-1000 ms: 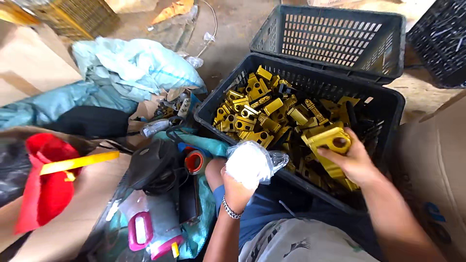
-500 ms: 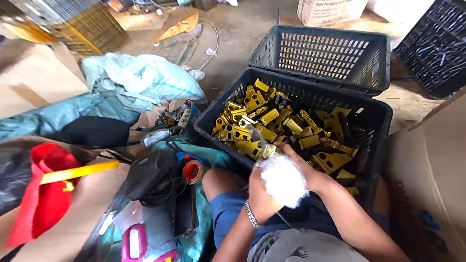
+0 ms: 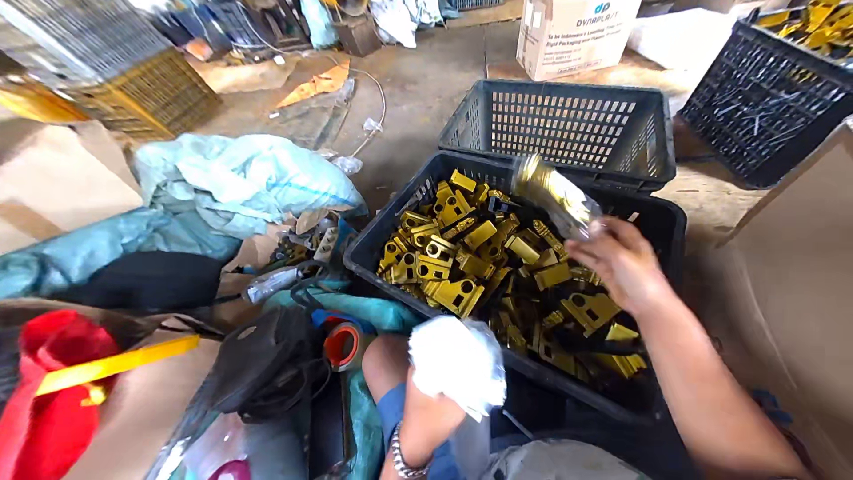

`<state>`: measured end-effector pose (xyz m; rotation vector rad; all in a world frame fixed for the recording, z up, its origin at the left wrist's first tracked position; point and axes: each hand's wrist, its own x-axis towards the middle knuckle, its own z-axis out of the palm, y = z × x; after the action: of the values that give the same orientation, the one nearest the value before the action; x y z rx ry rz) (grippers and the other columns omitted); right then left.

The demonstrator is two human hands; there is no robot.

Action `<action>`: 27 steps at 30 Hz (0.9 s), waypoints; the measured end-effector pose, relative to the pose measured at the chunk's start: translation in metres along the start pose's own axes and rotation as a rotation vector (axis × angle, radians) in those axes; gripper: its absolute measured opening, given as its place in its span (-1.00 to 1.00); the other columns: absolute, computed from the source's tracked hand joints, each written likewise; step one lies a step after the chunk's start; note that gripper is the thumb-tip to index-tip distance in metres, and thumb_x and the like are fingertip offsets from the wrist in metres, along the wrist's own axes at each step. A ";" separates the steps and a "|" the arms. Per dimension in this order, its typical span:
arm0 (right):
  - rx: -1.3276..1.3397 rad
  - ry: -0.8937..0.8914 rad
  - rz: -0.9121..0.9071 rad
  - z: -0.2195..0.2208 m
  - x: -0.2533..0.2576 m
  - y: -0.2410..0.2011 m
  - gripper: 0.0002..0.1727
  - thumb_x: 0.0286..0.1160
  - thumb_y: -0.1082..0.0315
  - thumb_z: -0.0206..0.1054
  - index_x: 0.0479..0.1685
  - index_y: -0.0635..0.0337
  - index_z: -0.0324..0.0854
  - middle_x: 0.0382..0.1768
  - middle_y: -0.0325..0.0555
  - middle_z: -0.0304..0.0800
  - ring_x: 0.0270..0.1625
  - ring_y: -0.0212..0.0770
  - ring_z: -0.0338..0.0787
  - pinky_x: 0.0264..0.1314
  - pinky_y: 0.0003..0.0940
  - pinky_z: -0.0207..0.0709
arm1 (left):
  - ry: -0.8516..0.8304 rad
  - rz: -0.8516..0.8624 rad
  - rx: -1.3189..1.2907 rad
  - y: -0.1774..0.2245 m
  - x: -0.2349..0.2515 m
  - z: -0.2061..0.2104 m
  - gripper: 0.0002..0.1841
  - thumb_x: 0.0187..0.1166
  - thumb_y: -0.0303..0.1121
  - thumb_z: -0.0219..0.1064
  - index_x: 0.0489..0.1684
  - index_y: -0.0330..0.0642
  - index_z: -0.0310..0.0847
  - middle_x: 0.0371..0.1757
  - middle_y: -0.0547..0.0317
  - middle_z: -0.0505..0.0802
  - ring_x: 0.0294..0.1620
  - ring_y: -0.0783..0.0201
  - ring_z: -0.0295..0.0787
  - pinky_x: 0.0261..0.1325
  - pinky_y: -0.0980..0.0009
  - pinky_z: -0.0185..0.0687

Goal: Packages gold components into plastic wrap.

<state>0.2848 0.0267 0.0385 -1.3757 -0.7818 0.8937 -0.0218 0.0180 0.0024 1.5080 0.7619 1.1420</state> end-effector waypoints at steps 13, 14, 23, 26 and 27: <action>0.073 -0.690 0.059 0.046 -0.092 0.038 -0.85 0.66 0.37 0.28 -0.32 0.07 0.65 -0.53 -0.49 0.75 -0.55 -0.57 0.72 -0.44 -0.59 0.70 | 0.014 -0.266 -0.177 0.001 -0.003 0.027 -0.72 0.25 -0.59 0.54 -0.07 -0.23 0.74 -0.23 0.39 0.90 -0.21 0.57 0.81 -0.05 0.56 0.77; 0.074 -0.758 0.059 0.042 -0.094 0.038 -0.92 0.63 0.41 0.30 -0.22 0.12 0.68 -0.47 -0.47 0.79 -0.47 -0.54 0.79 -0.34 -0.54 0.77 | 0.088 -0.193 -0.043 -0.005 -0.002 0.023 -0.68 0.26 -0.59 0.54 -0.01 -0.39 0.67 -0.18 0.33 0.89 -0.13 0.60 0.82 0.05 0.59 0.77; 0.148 -0.883 0.201 0.051 -0.082 0.036 -0.82 0.58 0.48 0.30 0.08 0.21 0.67 -0.12 -0.42 0.87 -0.08 -0.50 0.86 0.11 -0.45 0.79 | -0.173 -0.004 0.060 0.010 0.003 -0.002 -0.69 0.18 -0.51 0.59 -0.12 -0.38 0.71 -0.16 0.50 0.88 0.01 0.86 0.70 0.19 0.78 0.60; 0.126 -0.824 0.246 0.057 -0.073 0.036 -0.87 0.54 0.47 0.30 -0.26 0.00 0.68 -0.38 -0.55 0.79 -0.37 -0.62 0.74 -0.27 -0.63 0.67 | -0.299 0.082 0.012 0.004 0.009 -0.013 -0.51 0.25 -0.38 0.66 0.15 -0.37 0.66 0.06 0.39 0.88 0.18 0.70 0.71 0.33 0.62 0.63; 0.114 -0.801 0.263 0.059 -0.072 0.036 -0.86 0.54 0.44 0.32 -0.34 -0.04 0.64 -0.47 -0.57 0.74 -0.48 -0.65 0.67 -0.40 -0.68 0.60 | -0.287 0.101 0.017 0.004 0.011 -0.015 -0.51 0.22 -0.36 0.67 0.13 -0.29 0.67 0.04 0.47 0.89 0.15 0.73 0.72 0.30 0.63 0.65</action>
<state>0.1964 -0.0094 0.0093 -1.0125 -1.1335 1.7174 -0.0325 0.0324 0.0090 1.6957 0.5055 0.9661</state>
